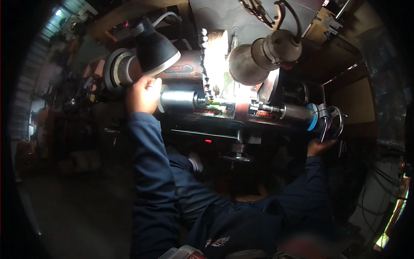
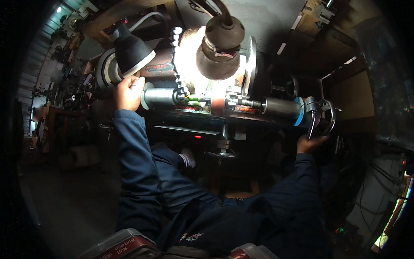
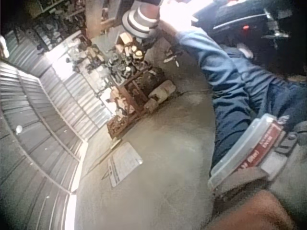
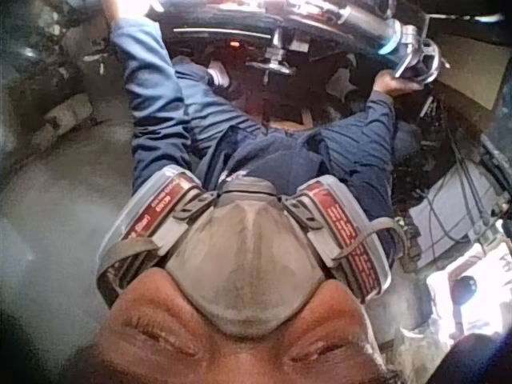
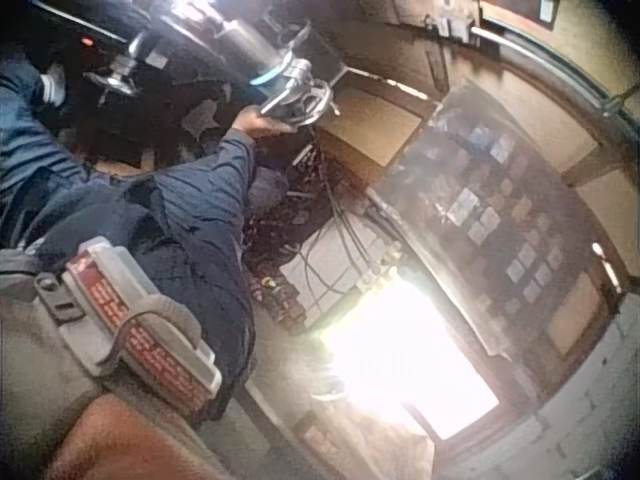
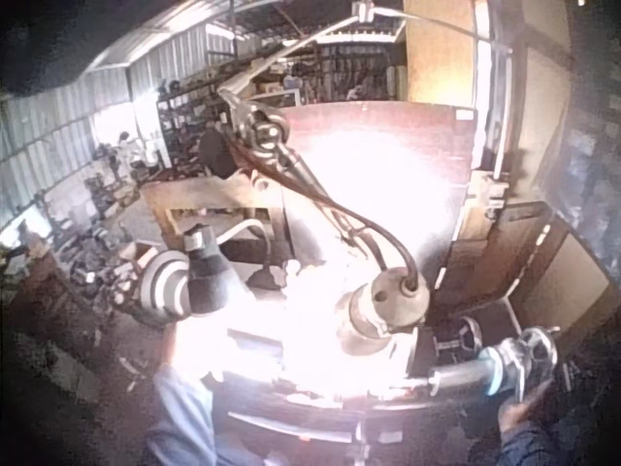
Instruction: Resurfacing a metal brake component using a specialized lathe machine.
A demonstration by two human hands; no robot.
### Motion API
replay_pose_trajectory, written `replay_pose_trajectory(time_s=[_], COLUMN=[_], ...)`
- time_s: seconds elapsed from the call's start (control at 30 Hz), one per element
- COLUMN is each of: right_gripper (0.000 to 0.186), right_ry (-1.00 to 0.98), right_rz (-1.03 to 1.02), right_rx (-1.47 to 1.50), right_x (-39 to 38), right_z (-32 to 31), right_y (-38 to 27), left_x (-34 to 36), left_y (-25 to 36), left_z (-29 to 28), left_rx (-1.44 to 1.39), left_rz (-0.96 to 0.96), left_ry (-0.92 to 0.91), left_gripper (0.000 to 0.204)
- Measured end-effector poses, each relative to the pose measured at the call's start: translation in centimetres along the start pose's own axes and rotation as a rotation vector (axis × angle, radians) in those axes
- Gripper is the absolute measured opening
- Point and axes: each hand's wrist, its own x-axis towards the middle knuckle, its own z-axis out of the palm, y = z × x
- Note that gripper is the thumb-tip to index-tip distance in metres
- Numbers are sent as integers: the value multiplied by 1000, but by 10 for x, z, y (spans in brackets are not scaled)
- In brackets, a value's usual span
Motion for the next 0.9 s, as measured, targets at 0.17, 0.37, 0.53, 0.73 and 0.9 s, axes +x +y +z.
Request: replay_pose_trajectory(time_s=[0.17, 0.37, 0.53, 0.73, 0.9], right_gripper=[54, 44, 33, 29, 21], right_ry=[-27, -173, -400, -903, -1172], right_rz=[-44, 159, 138, 73, 54], right_rx=[176, 200, 288, 84, 187], right_x=[36, 97, 158, 203, 223], right_z=[-21, -51, -65, -40, -2], right_y=[-17, -56, -73, -57, -35], left_x=[1, -1, 2, 0, 3], left_y=[0, 8, 2, 4, 1], left_z=[3, -3, 2, -4, -1], left_rx=[-17, -38, -39, -9, 13], left_rz=[44, 9, 26, 16, -8], left_ry=[35, 16, 25, 13, -14], left_gripper=[22, 19, 24, 18, 20])
